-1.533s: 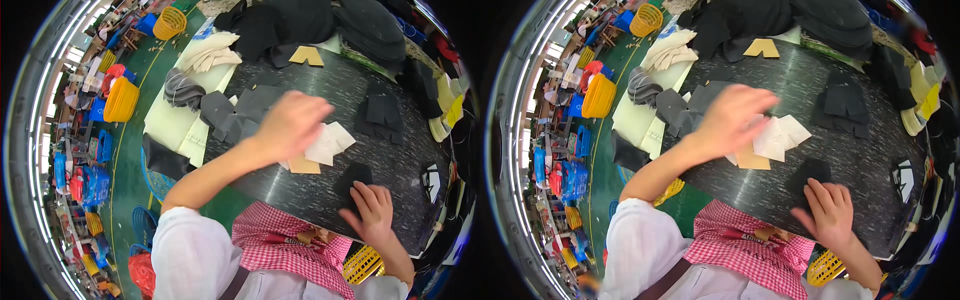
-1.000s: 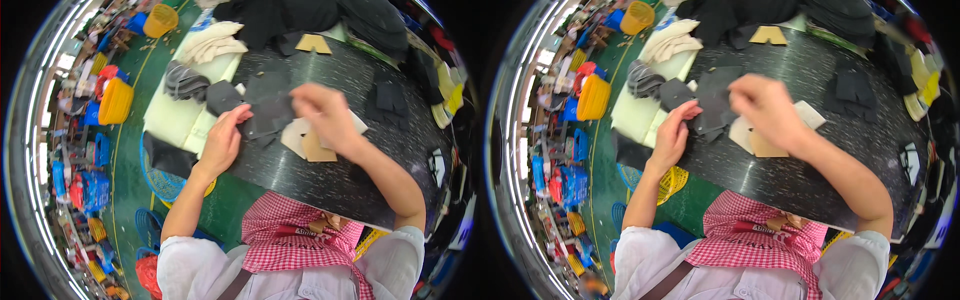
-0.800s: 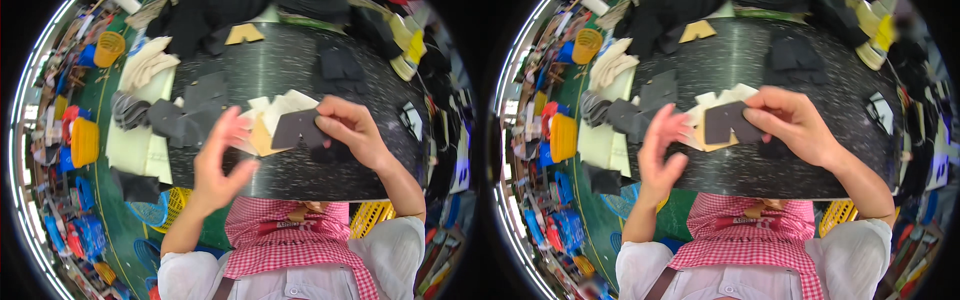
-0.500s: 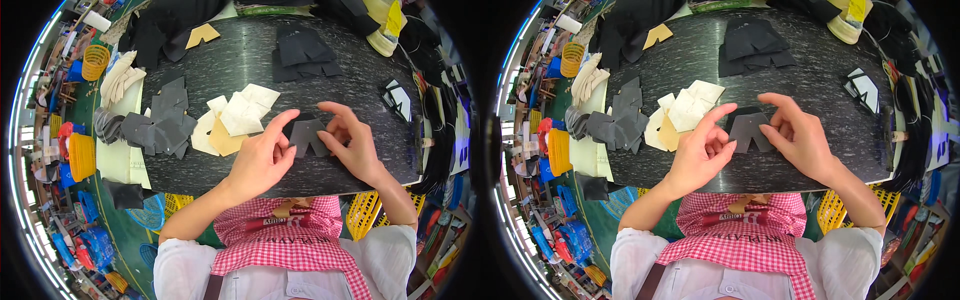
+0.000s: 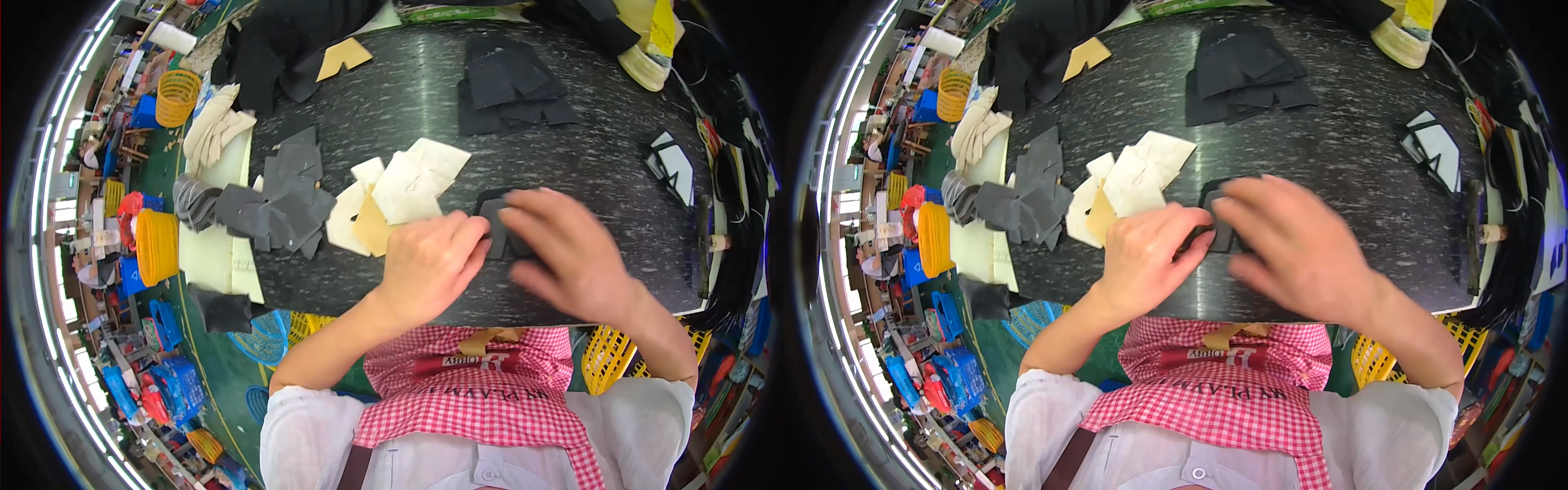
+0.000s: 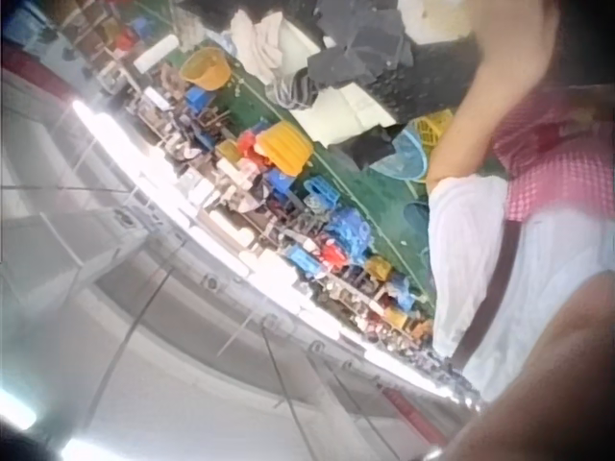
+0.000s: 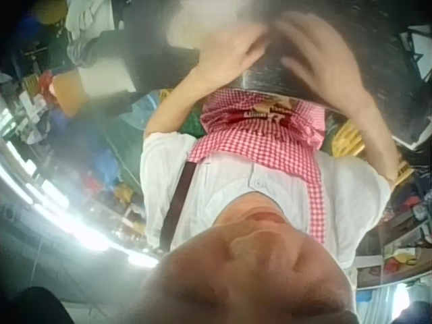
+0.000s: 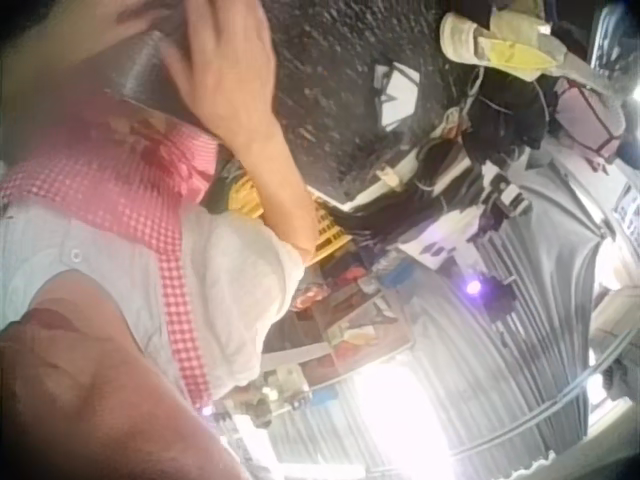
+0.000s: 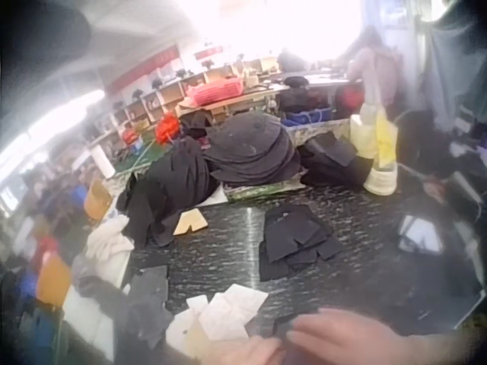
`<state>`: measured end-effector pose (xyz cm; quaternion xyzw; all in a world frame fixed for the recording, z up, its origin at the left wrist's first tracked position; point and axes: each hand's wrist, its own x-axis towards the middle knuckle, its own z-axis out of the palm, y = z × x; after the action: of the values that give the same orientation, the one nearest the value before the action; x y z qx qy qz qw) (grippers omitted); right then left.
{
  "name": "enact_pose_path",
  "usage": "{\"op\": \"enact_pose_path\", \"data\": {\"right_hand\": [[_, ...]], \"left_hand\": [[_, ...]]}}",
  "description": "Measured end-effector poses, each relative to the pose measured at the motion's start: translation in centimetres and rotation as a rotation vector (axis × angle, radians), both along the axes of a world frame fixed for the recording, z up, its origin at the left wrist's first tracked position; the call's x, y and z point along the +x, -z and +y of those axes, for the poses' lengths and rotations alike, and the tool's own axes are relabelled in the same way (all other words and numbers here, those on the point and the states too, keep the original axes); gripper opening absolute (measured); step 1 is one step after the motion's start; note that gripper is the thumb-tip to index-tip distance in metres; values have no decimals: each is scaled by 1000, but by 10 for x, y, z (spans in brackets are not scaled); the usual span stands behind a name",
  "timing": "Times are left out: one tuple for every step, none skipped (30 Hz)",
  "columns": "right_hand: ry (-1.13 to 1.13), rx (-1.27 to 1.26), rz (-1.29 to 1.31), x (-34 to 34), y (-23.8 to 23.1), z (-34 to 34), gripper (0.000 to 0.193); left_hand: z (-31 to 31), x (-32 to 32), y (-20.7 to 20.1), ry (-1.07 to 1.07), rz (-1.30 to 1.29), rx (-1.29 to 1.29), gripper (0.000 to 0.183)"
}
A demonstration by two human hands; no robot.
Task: The person sorts shoe components by hand, picking up black and white material pieces from a table, pairing them together, and placing the organized pieces into different piles and baskets.
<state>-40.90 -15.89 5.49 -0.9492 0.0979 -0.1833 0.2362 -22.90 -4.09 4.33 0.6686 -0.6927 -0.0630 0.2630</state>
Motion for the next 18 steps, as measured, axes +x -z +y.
{"op": "enact_pose_path", "data": {"right_hand": [[-101,-7,74,3,-1,10,61],[-116,-40,252,1,9,16,76],[-116,-46,248,-1,9,17,76],[-109,-57,269,-2,7,15,77],[-105,-58,293,-1,4,18,77],[-73,-80,261,2,2,19,70],[-84,-85,257,5,-1,20,70],[-71,-83,231,10,-2,18,64],[-56,-80,206,15,-3,15,58],[-47,-59,115,24,-7,10,42],[-45,-63,115,36,-8,6,42],[-56,-77,56,49,-7,3,38],[-68,-88,3,61,-6,1,34],[-56,-83,-49,74,-1,-2,32],[-53,-89,-48,81,6,-9,32],[-88,-91,-23,89,15,-16,33],[-122,-97,0,93,17,-21,33],[-136,-49,3,92,14,-23,30]], "left_hand": [[3,5,-6,15,-75,13,17],[6,16,-12,-9,-107,34,15],[8,31,-16,-32,-104,-62,17],[10,48,-21,-44,-94,-83,19],[16,61,-27,-57,-81,-95,21],[19,69,-31,-51,-45,-47,26],[19,69,-29,-63,-50,-50,26],[17,66,-20,-30,-90,-36,29],[15,64,-15,3,-129,-22,31],[14,62,-14,16,-169,-1,32],[12,60,-13,17,-169,-6,32],[12,58,-13,12,-205,39,31],[13,57,-13,7,-233,86,30],[13,56,-18,16,-251,103,29],[14,61,-16,19,-250,96,29],[16,71,-10,-1,-136,-17,25],[17,82,-9,-21,-25,-132,21],[19,95,-12,-48,177,-288,18]]}}
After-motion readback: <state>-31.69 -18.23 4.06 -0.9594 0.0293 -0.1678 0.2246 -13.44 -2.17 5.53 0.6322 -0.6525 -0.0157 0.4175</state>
